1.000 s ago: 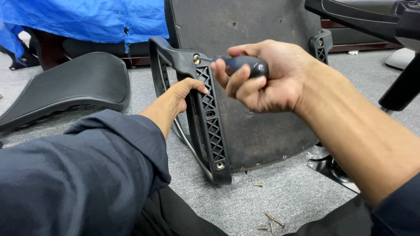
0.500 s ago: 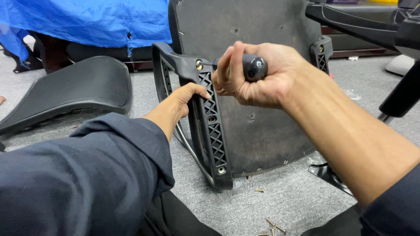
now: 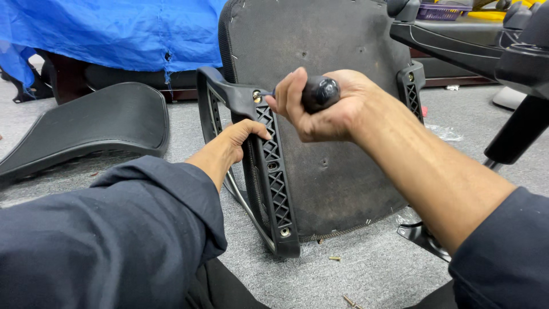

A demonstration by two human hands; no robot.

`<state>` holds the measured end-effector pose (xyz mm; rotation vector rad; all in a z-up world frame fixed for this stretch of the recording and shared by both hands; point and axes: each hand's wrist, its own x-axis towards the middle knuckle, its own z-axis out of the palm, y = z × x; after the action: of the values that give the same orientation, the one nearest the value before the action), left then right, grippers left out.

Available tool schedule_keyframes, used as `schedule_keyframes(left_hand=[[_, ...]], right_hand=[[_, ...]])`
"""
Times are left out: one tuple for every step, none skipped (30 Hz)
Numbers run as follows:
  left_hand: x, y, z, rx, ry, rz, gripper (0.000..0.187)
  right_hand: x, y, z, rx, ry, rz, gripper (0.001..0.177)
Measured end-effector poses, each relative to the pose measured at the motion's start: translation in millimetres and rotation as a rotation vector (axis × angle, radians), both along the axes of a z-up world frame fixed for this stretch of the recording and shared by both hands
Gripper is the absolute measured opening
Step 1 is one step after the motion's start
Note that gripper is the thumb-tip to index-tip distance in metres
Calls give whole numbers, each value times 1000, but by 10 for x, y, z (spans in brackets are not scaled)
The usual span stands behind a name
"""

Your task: The person attaches a black plastic armrest to the side of a chair seat using a screwdriver. They align the armrest, insert screws, and tighten them to secure the part to the chair frame.

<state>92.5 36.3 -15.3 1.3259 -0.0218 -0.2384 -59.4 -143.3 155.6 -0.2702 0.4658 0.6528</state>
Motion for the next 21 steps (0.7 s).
schedule_keyframes(left_hand=[[1,0,-2,-2,5,2,26],[2,-2,-1,-3,9,4,26],[3,1,2,-4,13,6,26],[5,4,2,-6,16,8,26],[6,11,2,-7,18,10,26],[7,9,3,-10,20,9,26],[9,2,5,-12,16,5,26],[10,-4,3,-16,13,2,26],[9,-10,3,-19,10,-1,27],[7,-8,8,-23,6,-1,27],[2,-9,12,-26,2,0,28],[-8,-2,7,-31,0,1,29],[-19,15,5,-11,3,12,29],[-21,15,12,9,5,19,29],[-22,11,18,29,6,27,29],[-27,18,17,26,7,29,30],[-28,22,17,23,8,31,31],[-22,11,23,22,7,29,31],[-18,-2,25,16,15,32,31],[-20,-1,23,10,23,40,31],[-23,6,22,4,31,47,30]], right_hand=[[6,2,-20,100,10,-16,46],[6,1,-38,201,19,-32,49],[7,-8,-44,250,20,-30,49],[9,-29,-44,297,22,-28,50],[13,-47,-44,344,24,-26,50],[12,-69,-41,274,-5,5,50],[6,-94,-38,204,-33,36,50],[3,-109,-34,133,-60,67,51],[5,-100,-34,126,-50,103,40],[5,-72,-34,118,-40,141,33],[-2,-45,-28,111,-30,178,30],[-14,-18,-21,80,11,109,28],[-27,9,-6,48,53,40,26],[-45,26,10,18,94,-33,25],[-64,47,12,-156,16,-4,24],[-77,77,7,-330,-60,30,25],[-84,98,1,-505,-137,65,26],[-84,98,-1,-455,-142,97,24],[-71,94,-1,-405,-148,129,24],[-50,91,-4,-355,-154,164,23],[-18,71,14,-288,-115,158,27]])
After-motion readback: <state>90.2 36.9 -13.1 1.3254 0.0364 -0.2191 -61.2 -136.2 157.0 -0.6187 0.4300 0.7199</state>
